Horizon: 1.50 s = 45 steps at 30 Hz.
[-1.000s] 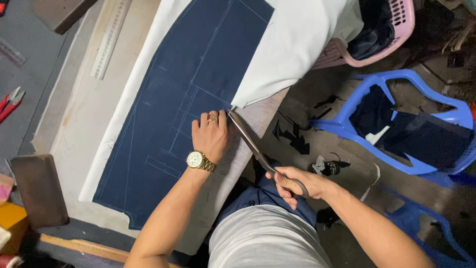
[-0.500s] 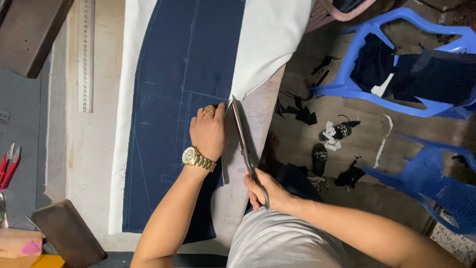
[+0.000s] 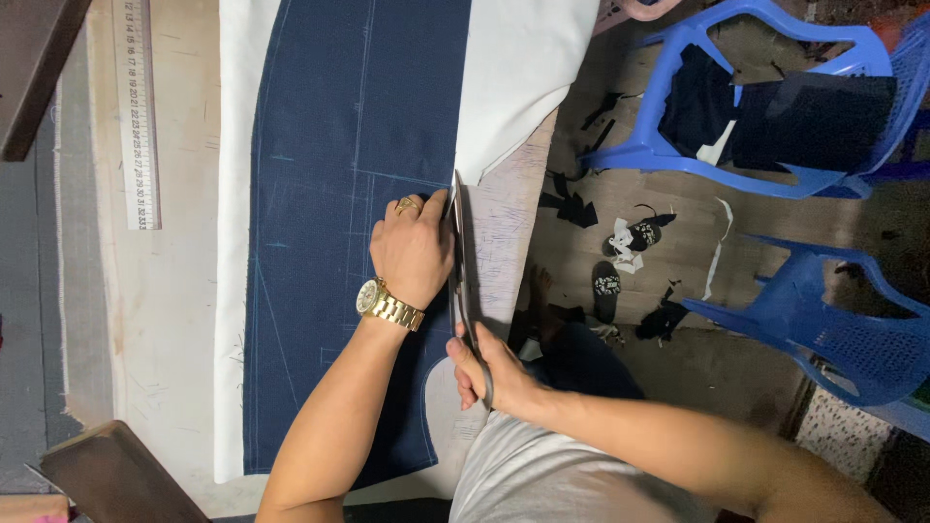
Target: The person aligns a blue fabric piece on a white material, then uses shears to cut along its marked edges, discarding the excess white scrap into a basket.
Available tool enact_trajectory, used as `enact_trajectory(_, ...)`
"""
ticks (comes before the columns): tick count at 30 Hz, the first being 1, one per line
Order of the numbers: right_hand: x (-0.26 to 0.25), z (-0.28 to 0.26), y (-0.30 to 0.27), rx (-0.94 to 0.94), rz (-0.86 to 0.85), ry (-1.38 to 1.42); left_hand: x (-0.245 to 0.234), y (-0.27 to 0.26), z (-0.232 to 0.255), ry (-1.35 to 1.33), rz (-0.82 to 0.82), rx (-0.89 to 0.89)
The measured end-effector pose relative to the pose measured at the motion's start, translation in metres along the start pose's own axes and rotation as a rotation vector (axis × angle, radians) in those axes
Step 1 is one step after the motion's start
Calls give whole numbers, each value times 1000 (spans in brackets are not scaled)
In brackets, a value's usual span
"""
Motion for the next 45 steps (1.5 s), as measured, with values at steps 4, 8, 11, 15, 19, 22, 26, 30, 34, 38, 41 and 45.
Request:
enact_trajectory(4, -59, -7, -20, 37, -45, -64, -5, -4, 8, 43, 116, 23)
enact_trajectory(8, -136, -49, -34, 83, -227, -259, -6, -10, 15, 153, 193, 57)
enact_trajectory(11, -172, -102, -32, 217, -313, -452, 7, -12, 15, 208, 179, 44)
enact_trajectory(15, -185, -154, -29, 358, -348, -602, -8, -13, 23, 210, 135, 27)
enact_trajectory(19, -199, -154, -22, 387, -391, -560, -2, -14, 23, 229, 159, 19)
enact_trajectory(22, -206, -167, -13, 405, -415, -542, -1, -13, 22, 211, 178, 9)
enact_trajectory(26, -223, -196, 4, 478, -469, -691, 0, -11, 24, 214, 200, 5)
enact_trajectory(30, -236, -220, 19, 507, -510, -808, -5, -12, 27, 210, 214, 18)
enact_trajectory(34, -235, -238, 29, 514, -548, -844, -3, -12, 26, 204, 213, 7)
enact_trajectory(38, -236, -244, 35, 547, -547, -895, -4, -11, 26, 197, 211, 10)
enact_trajectory(41, -239, -243, 36, 547, -562, -929, -4, -10, 27, 204, 209, 13)
enact_trajectory(45, -234, -244, 36, 554, -593, -903, -4, -10, 27, 214, 200, 9)
Point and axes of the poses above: each hand's wrist, its own y-axis towards the middle knuckle, its own x-axis out of the palm, z = x × y, the point moved 1 cm from there along y, towards the middle knuckle, and after that the axes turned 5 degrees about -z, right-handed, at the moved point
